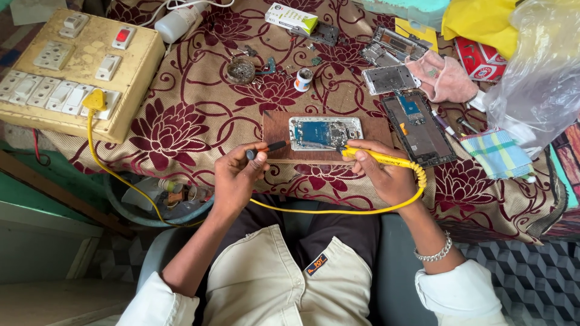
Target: The person uses a soldering iron and a probe to work on a small circuit board placed on a wooden block. They repeatedly apply heat and probe specific points on the board while seated at a cluttered workbench.
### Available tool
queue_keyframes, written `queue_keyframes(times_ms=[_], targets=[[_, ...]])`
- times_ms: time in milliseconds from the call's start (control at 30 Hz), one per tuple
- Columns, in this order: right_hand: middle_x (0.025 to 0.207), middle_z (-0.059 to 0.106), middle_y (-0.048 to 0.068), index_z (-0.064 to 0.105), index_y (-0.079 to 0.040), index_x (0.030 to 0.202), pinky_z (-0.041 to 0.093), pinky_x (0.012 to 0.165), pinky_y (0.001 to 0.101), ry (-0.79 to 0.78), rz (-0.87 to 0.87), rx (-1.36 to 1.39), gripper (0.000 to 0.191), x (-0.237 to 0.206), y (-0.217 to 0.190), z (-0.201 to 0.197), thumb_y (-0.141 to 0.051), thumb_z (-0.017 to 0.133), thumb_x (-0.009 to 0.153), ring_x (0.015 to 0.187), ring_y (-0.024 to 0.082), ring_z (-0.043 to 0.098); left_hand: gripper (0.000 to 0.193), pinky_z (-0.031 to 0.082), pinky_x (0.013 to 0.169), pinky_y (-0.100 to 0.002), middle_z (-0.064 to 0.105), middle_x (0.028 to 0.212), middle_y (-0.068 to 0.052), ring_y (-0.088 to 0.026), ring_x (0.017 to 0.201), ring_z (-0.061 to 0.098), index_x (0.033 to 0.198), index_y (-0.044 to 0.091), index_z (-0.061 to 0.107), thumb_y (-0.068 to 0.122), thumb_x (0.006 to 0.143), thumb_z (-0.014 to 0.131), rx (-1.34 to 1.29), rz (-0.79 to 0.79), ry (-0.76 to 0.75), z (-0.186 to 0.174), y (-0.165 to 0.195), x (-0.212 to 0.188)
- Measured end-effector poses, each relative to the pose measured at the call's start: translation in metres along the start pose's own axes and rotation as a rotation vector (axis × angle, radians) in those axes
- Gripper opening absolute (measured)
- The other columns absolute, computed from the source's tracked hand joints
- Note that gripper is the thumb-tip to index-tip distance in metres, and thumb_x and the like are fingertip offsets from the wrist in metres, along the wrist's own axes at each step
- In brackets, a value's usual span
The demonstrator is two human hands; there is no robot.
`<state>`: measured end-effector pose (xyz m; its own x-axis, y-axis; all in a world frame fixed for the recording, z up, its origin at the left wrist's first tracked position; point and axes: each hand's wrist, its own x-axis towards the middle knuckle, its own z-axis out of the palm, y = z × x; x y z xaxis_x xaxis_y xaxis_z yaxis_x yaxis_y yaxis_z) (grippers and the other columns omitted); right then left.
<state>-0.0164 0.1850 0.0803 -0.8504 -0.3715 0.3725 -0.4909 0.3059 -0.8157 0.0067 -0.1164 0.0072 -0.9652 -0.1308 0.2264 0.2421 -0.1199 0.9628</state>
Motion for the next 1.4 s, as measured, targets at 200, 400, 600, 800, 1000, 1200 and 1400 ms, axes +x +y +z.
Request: queue_keyframes(times_ms=[200,400,600,800,1000,1200,1400], targets=[[0.103,0.077,0.012,0.065,0.003,0.129,0.059,0.073,0.0233,0.005,0.018,0.012,0.031,-0.0003,0.0002,0.0,-0.016,0.057,0.106,0.079,0.009,0.068,0.027,0.052,0.062,-0.022,0.072,0.08,-0.004,-0.006,0.069,0.064,0.122,0.0,0.071,0.014,0.1,0.067,-0.019,-0.024,-0.001,0.0011,0.0016,-0.0004],[0.102,0.076,0.012,0.065,0.003,0.129,0.058,0.072,0.0232,-0.008,0.016,-0.001,0.031,0.0014,-0.0013,-0.0008,-0.017,0.057,0.107,0.078,0.009,0.067,0.027,0.054,0.062,-0.023,0.073,0.084,-0.003,-0.006,0.074,0.068,0.121,-0.001,0.071,0.013,0.097,0.068,-0.037,0.005,0.001,0.0024,0.003,-0.0015],[0.102,0.077,0.012,0.065,0.003,0.129,0.058,0.072,0.0235,-0.013,0.011,-0.01,0.031,0.0019,-0.0009,-0.0002,-0.017,0.057,0.106,0.077,0.009,0.067,0.029,0.051,0.06,-0.023,0.072,0.079,-0.003,-0.006,0.067,0.062,0.123,0.0,0.071,0.013,0.098,0.068,0.001,-0.034,-0.011,0.002,0.0026,-0.0017],[0.102,0.077,0.012,0.065,0.003,0.129,0.059,0.072,0.0236,-0.023,0.012,-0.005,0.031,0.0014,-0.0005,-0.0004,-0.015,0.057,0.106,0.078,0.009,0.068,0.029,0.052,0.061,-0.022,0.072,0.079,-0.003,-0.006,0.068,0.063,0.123,0.0,0.072,0.014,0.099,0.067,-0.003,-0.011,-0.013,0.0023,0.0027,-0.0016],[0.102,0.076,0.012,0.065,0.003,0.129,0.059,0.072,0.0236,-0.026,0.003,-0.016,0.03,0.0005,-0.0008,-0.0003,-0.015,0.057,0.106,0.078,0.009,0.067,0.028,0.052,0.061,-0.022,0.073,0.079,-0.003,-0.006,0.067,0.063,0.123,0.0,0.071,0.015,0.099,0.066,0.012,-0.041,0.0,0.0016,0.0024,-0.0017],[0.102,0.076,0.012,0.065,0.003,0.128,0.059,0.072,0.0233,-0.027,0.018,0.006,0.03,0.0021,-0.0016,-0.0008,-0.015,0.056,0.106,0.078,0.009,0.067,0.029,0.054,0.061,-0.022,0.073,0.083,-0.003,-0.006,0.073,0.068,0.122,-0.001,0.071,0.015,0.098,0.067,-0.017,-0.012,0.008,0.0022,0.0011,-0.0013],[0.102,0.076,0.012,0.065,0.004,0.128,0.059,0.072,0.0236,-0.03,0.025,-0.004,0.03,0.0031,-0.0024,-0.0018,-0.015,0.056,0.106,0.077,0.009,0.067,0.029,0.054,0.06,-0.022,0.073,0.082,-0.003,-0.005,0.072,0.068,0.122,-0.001,0.07,0.014,0.098,0.067,-0.027,-0.018,0.012,0.0024,0.001,-0.0008]])
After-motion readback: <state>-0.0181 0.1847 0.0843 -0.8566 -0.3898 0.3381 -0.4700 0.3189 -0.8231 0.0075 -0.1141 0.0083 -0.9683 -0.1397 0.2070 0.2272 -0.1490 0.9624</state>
